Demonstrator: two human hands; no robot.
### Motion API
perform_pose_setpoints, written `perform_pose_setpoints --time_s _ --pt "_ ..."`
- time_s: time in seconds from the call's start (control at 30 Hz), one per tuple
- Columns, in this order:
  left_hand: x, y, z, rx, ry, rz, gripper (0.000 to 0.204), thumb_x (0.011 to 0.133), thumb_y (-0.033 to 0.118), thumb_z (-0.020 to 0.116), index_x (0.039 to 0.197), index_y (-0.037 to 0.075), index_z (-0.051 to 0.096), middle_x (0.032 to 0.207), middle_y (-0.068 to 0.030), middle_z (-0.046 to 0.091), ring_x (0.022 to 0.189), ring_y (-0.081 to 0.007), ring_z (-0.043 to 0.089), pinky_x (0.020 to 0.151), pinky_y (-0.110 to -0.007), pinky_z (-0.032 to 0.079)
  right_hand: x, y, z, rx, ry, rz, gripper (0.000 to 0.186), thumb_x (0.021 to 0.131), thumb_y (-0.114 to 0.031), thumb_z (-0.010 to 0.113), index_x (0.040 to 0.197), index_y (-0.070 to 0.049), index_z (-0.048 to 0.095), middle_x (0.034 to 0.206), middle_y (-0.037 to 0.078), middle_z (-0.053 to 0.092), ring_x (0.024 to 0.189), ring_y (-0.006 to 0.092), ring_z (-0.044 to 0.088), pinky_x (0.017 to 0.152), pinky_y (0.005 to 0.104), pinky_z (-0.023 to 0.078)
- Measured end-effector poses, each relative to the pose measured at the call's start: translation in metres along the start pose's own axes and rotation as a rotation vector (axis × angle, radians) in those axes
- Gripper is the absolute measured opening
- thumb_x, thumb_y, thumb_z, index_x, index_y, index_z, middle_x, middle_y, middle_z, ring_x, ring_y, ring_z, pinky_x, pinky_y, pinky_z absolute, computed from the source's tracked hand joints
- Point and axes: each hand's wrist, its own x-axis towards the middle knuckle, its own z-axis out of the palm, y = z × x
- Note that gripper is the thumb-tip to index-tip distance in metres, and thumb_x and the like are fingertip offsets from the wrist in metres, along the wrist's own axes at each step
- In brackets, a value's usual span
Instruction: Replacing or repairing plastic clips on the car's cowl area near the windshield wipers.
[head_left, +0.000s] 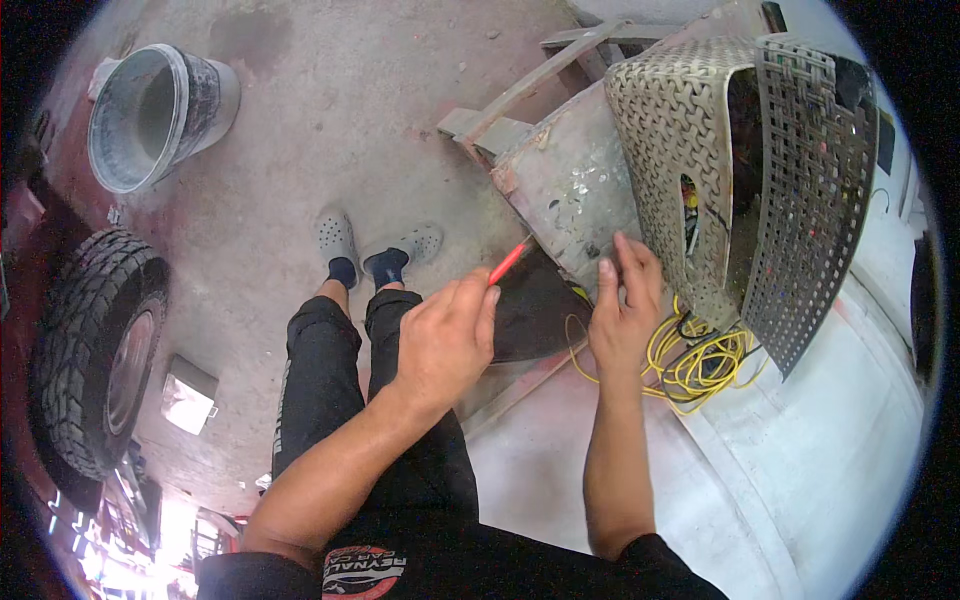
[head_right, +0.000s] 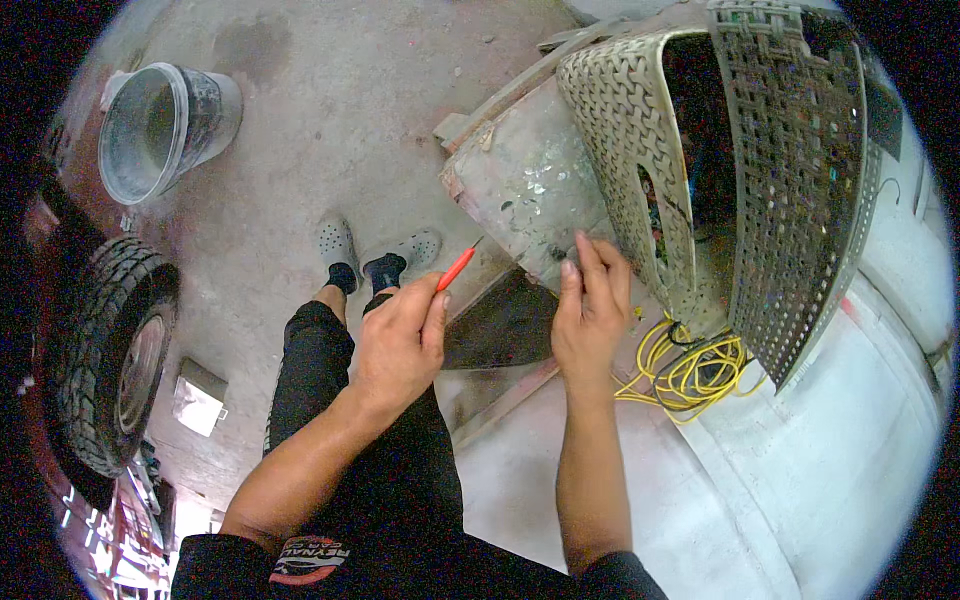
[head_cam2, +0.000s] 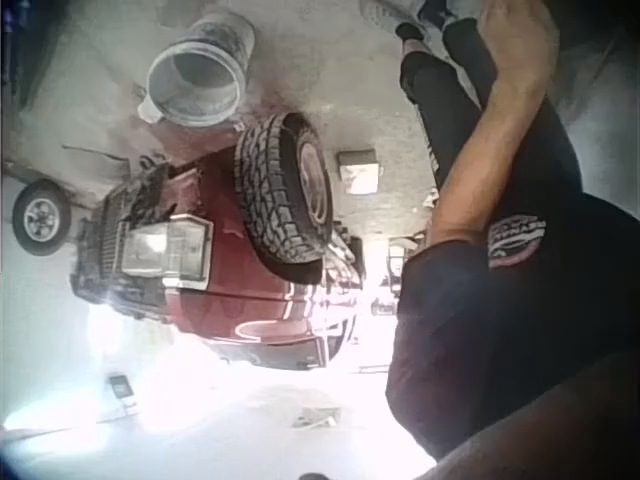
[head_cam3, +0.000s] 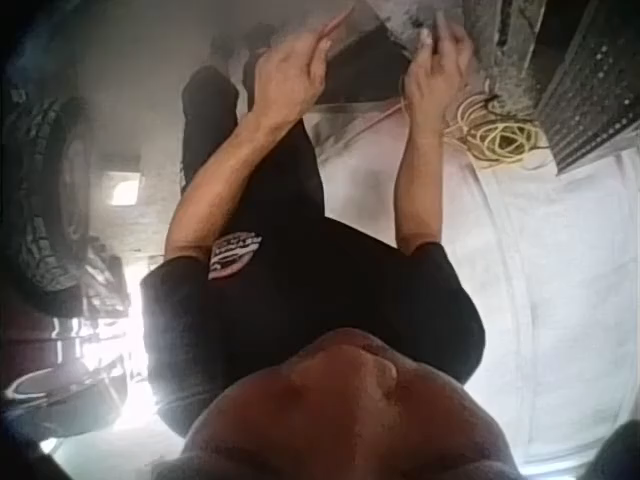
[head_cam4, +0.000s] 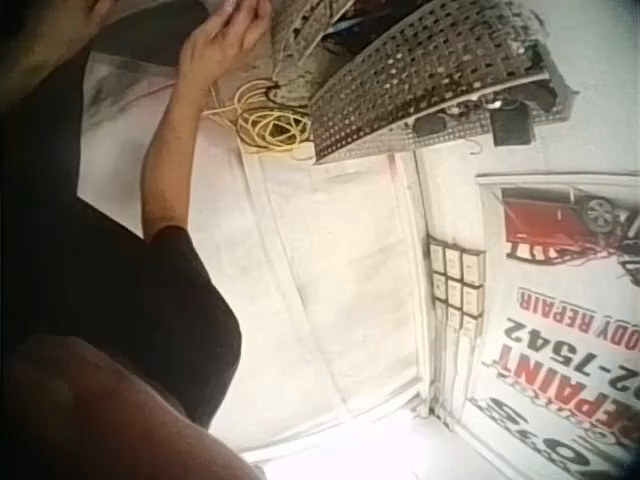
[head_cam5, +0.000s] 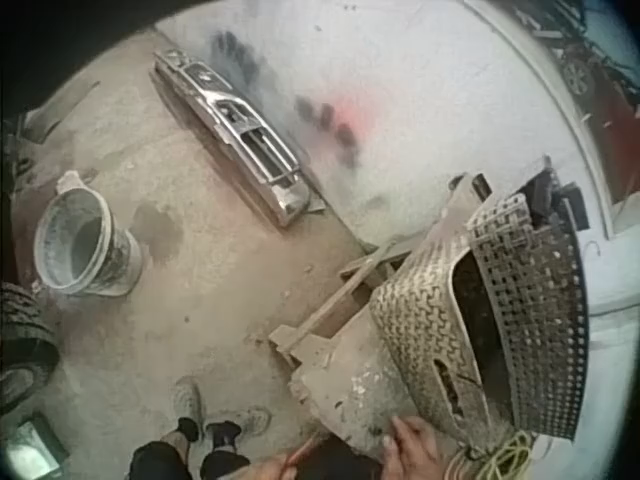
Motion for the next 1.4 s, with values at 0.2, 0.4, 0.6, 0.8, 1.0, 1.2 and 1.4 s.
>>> perform_pose_setpoints --time_s 0.2,0.4,0.6,0.8,1.0,1.2,1.4 --pt "-0.001 -0.013 -0.012 -0.016 0.051 0.067 0.022 0.1 0.007 0.069 0.12 0.0 0.068 0.098 -0.0221 0.073 0.087 -0.0405 0.072 0.077 -0.047 0.058 0.007 0.003 -0.002 -0.078 -0.244 -0.121 0.031 0.096 0.0 0.074 0.127 -0.006 0.076 0.115 0.015 0.069 0.104 0.0296 0.07 0.089 0.0371 0.057" --pt "-0.003 -0.019 -0.011 -0.011 0.007 0.093 0.02 0.1 0.009 0.069 0.119 0.001 0.068 0.097 -0.021 0.073 0.084 -0.0405 0.071 0.076 -0.047 0.057 -0.002 -0.016 0.01 -0.029 -0.06 0.056 0.022 0.092 -0.004 0.081 0.114 0.0 0.076 0.103 0.013 0.072 0.084 0.0226 0.07 0.074 0.0342 0.058" --pt "-0.006 -0.013 0.004 -0.028 -0.033 0.089 0.021 0.1 0.009 0.069 0.12 0.002 0.068 0.097 -0.02 0.072 0.084 -0.0402 0.071 0.075 -0.048 0.057 -0.004 -0.017 0.013 0.016 -0.04 0.167 0.025 0.092 -0.003 0.081 0.116 0.001 0.077 0.102 0.014 0.073 0.083 0.0214 0.07 0.074 0.0339 0.058" --pt "0.0 -0.003 0.023 -0.039 0.059 0.059 0.023 0.099 0.008 0.07 0.121 0.001 0.068 0.095 -0.0197 0.071 0.084 -0.0395 0.072 0.076 -0.049 0.057 0.002 -0.021 0.003 -0.093 -0.101 -0.026 0.031 0.093 -0.001 0.079 0.124 -0.002 0.076 0.106 0.016 0.073 0.093 0.0281 0.072 0.084 0.0372 0.059" --pt "-0.002 0.0 0.039 -0.125 0.178 0.099 0.025 0.099 0.007 0.069 0.123 0.0 0.067 0.094 -0.0195 0.071 0.082 -0.0382 0.071 0.076 -0.047 0.056 0.018 -0.011 -0.007 -0.18 -0.288 -0.328 0.029 0.092 -0.001 0.079 0.121 -0.003 0.075 0.11 0.017 0.073 0.095 0.0294 0.073 0.083 0.0372 0.059" --pt "-0.009 0.016 0.05 -0.128 0.17 0.062 0.029 0.096 0.007 0.071 0.124 0.0 0.067 0.092 -0.0182 0.069 0.081 -0.0365 0.07 0.074 -0.045 0.056 0.013 0.009 -0.008 0.008 -0.243 -0.119 0.019 0.094 0.002 0.074 0.112 -0.001 0.074 0.107 0.016 0.073 0.09 0.0266 0.072 0.079 0.0351 0.059" --pt "-0.008 0.017 0.07 -0.024 0.191 0.114 0.035 0.094 0.007 0.073 0.127 -0.001 0.066 0.088 -0.0146 0.067 0.078 -0.0328 0.069 0.072 -0.043 0.057 0.008 0.019 -0.003 -0.053 -0.199 -0.193 0.017 0.095 0.001 0.073 0.112 0.0 0.07 0.104 0.015 0.071 0.084 0.0254 0.071 0.074 0.035 0.059"
